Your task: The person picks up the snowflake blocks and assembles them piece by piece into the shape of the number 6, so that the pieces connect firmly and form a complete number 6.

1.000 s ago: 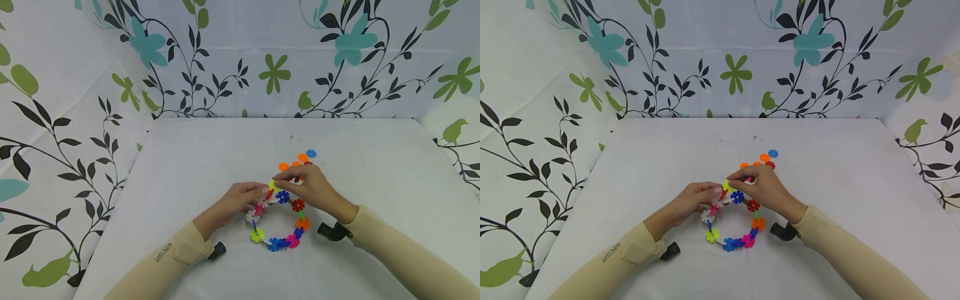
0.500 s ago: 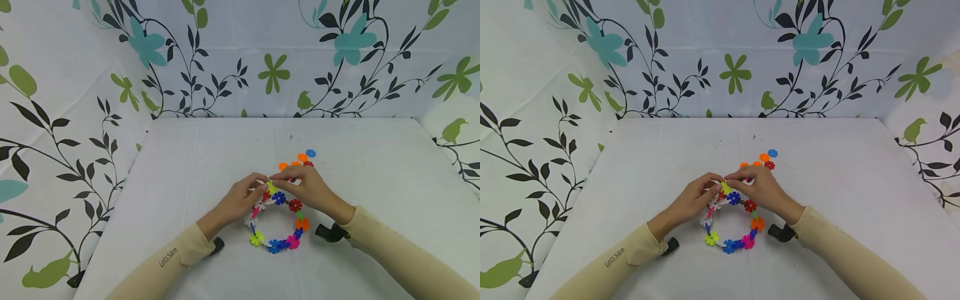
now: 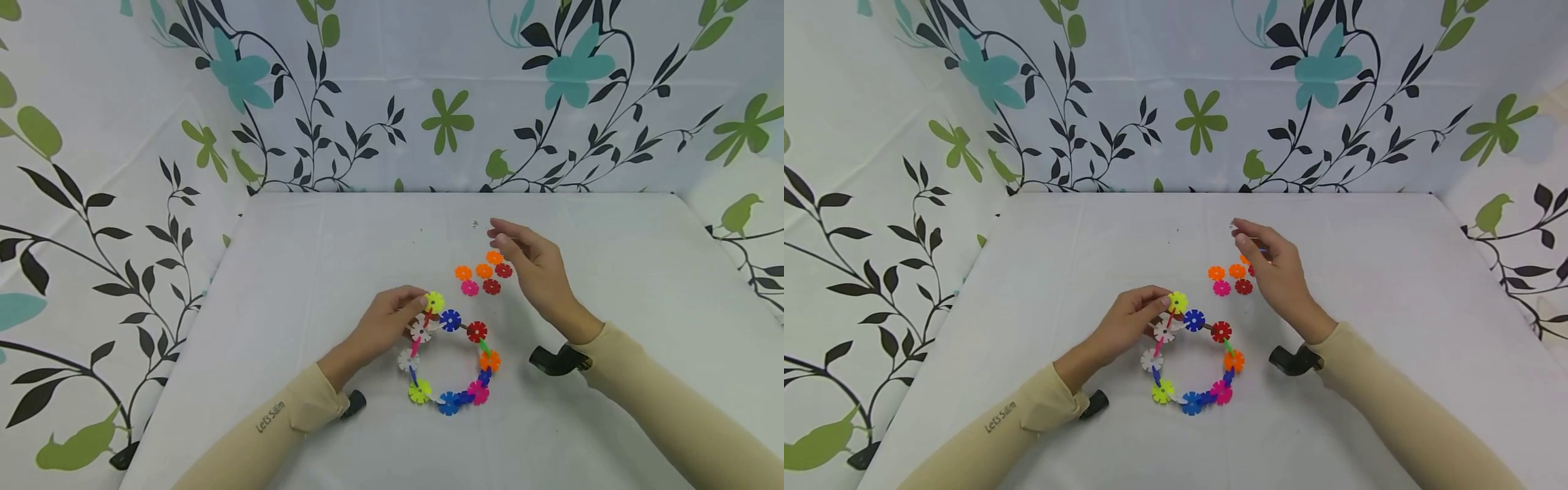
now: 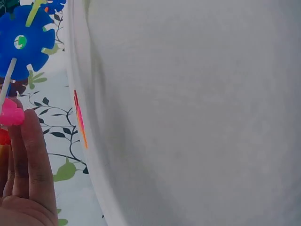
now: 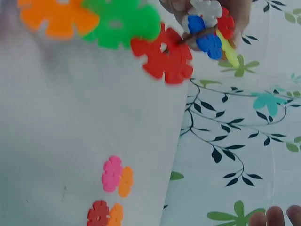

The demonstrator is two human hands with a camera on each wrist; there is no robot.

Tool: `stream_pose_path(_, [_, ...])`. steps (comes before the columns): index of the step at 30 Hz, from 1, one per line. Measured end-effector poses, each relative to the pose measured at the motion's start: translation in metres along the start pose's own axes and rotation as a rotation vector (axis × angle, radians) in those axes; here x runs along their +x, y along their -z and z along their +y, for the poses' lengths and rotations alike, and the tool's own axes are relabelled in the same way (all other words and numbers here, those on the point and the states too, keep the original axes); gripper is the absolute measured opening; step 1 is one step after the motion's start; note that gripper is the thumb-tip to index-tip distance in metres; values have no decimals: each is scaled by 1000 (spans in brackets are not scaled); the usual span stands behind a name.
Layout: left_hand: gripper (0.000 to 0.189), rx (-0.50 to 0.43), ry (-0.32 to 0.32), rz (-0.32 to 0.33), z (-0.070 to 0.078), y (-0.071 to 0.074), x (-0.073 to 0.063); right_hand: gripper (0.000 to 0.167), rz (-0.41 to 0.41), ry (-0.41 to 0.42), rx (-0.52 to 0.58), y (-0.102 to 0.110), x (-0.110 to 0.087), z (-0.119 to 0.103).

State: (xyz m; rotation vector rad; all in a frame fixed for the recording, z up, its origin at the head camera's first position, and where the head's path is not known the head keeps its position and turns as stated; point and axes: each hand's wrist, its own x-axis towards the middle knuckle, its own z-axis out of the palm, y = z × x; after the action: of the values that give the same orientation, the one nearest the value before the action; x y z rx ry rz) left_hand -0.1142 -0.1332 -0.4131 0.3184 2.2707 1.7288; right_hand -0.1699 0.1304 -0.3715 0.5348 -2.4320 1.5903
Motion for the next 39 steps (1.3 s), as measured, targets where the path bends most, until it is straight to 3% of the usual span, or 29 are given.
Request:
stream_pose_path(8, [30, -103, 65, 30, -1, 0, 0, 44, 147, -4, 12, 11, 11, 11])
stream_pose_path(21, [24, -178, 78, 17, -6, 3, 0, 54, 131, -265, -42, 22, 13, 45])
stream_pose_path(25, [24, -174, 86, 21, -6, 3, 0, 54, 39, -352, -111, 25, 11, 56])
stream_pose_path(30, [25, -177, 100, 22, -6, 2, 0, 43, -178, -427, -236, 27, 9, 72])
stream_pose_path(34, [26, -179, 106, 24, -5, 2, 0, 35, -319, -415, -331, 25, 9, 79])
stream_pose_path(39, [26, -176, 110, 25, -4, 2, 0, 35, -369, -399, -394, 21, 9, 81])
